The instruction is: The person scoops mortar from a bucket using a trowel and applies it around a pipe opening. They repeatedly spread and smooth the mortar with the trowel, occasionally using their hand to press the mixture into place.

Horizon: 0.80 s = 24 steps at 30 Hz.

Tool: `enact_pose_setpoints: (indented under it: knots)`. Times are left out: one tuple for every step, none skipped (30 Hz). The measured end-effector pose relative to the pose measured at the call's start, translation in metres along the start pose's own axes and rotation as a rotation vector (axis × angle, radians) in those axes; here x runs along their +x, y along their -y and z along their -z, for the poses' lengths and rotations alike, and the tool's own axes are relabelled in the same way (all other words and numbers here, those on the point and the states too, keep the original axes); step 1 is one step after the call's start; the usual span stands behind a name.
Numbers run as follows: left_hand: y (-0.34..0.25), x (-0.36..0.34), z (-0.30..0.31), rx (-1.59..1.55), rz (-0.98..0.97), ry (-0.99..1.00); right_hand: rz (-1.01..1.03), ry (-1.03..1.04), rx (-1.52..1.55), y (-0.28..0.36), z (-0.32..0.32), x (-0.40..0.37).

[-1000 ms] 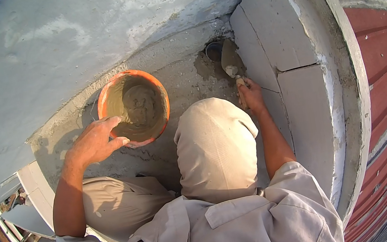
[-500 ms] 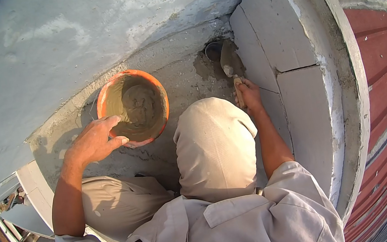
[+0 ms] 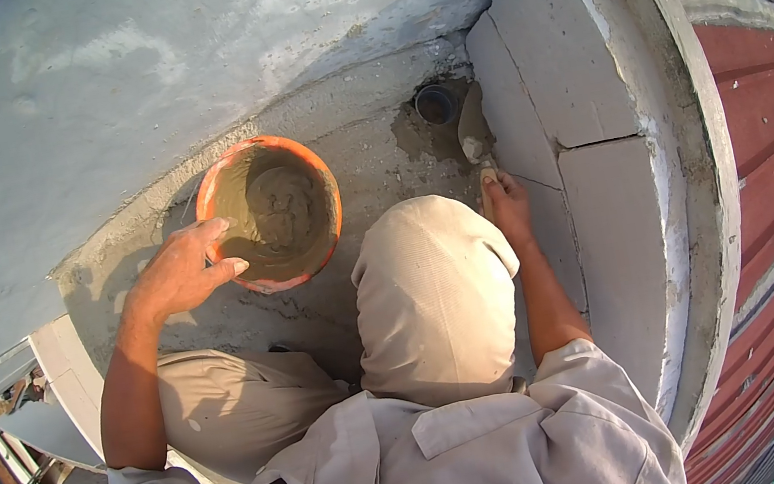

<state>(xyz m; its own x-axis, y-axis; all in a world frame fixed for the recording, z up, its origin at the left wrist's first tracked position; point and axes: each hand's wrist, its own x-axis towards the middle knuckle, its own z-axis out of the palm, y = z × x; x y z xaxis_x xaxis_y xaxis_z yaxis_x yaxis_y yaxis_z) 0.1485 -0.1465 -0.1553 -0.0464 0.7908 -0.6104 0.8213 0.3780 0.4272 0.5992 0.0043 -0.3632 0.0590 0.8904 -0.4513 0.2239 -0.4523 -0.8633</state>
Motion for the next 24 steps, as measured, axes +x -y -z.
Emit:
enact_pose_setpoints:
  knots:
    - [0.009, 0.003, -0.001, -0.001, 0.031, -0.05, 0.062, 0.012, -0.093, -0.003, 0.004, -0.003]
    - [0.016, 0.008, -0.002, -0.038, 0.069, -0.124, 0.126, 0.027, -0.184, -0.007, 0.01, -0.005]
    - [0.025, 0.014, -0.002, -0.076, 0.11, -0.199, 0.191, 0.045, -0.276, -0.009, 0.013, -0.005]
    - [0.035, 0.021, -0.003, -0.115, 0.154, -0.276, 0.218, 0.062, -0.314, -0.001, 0.012, -0.008]
    - [0.051, 0.031, -0.007, -0.201, 0.237, -0.285, 0.246, 0.078, -0.351, 0.009, 0.014, -0.012]
    - [0.069, 0.042, -0.013, -0.287, 0.317, -0.295, 0.274, 0.092, -0.386, 0.025, 0.013, -0.019]
    - [0.082, 0.051, -0.018, -0.374, 0.397, -0.307, 0.34, 0.12, -0.451, 0.042, 0.01, -0.027]
    - [0.088, 0.055, -0.021, -0.483, 0.441, -0.216, 0.361, 0.161, -0.461, 0.057, 0.005, -0.032]
    - [0.094, 0.056, -0.024, -0.591, 0.484, -0.126, 0.383, 0.203, -0.469, 0.069, 0.0, -0.036]
    - [0.099, 0.057, -0.028, -0.7, 0.522, -0.033, 0.403, 0.243, -0.478, 0.079, -0.003, -0.04]
    - [0.105, 0.06, -0.034, -0.668, 0.545, -0.026, 0.34, 0.287, -0.523, 0.086, -0.006, -0.04]
    - [0.113, 0.066, -0.039, -0.716, 0.519, -0.028, 0.531, 0.304, -0.642, 0.093, -0.013, -0.043]
    - [0.121, 0.071, -0.042, -0.763, 0.491, -0.028, 0.723, 0.316, -0.758, 0.098, -0.021, -0.048]
    - [0.129, 0.073, -0.046, -0.809, 0.462, -0.026, 0.915, 0.323, -0.871, 0.1, -0.026, -0.051]
    - [0.12, 0.071, -0.046, -0.833, 0.495, -0.07, 1.052, 0.323, -0.988, 0.085, -0.029, -0.038]
    - [0.123, 0.071, -0.048, -0.857, 0.499, -0.081, 1.12, 0.315, -1.029, 0.07, -0.036, -0.028]
    - [0.128, 0.073, -0.05, -0.881, 0.504, -0.09, 1.187, 0.306, -1.07, 0.053, -0.046, -0.02]
    - [0.131, 0.075, -0.053, -0.902, 0.507, -0.097, 1.253, 0.293, -1.11, 0.038, -0.053, -0.014]
    - [0.132, 0.078, -0.055, -0.874, 0.507, -0.105, 1.236, 0.332, -1.177, 0.027, -0.058, -0.008]
    - [0.134, 0.079, -0.056, -0.844, 0.506, -0.113, 1.242, 0.312, -1.198, 0.017, -0.057, -0.004]
    - [0.135, 0.08, -0.057, -0.815, 0.506, -0.119, 1.248, 0.291, -1.219, 0.015, -0.056, -0.004]
    - [0.135, 0.081, -0.059, -0.779, 0.508, -0.148, 1.254, 0.271, -1.241, 0.014, -0.052, -0.004]
    - [0.135, 0.082, -0.061, -0.742, 0.509, -0.175, 1.234, 0.235, -1.217, 0.014, -0.044, -0.005]
    - [0.134, 0.084, -0.062, -0.706, 0.507, -0.202, 1.214, 0.195, -1.195, 0.015, -0.031, -0.008]
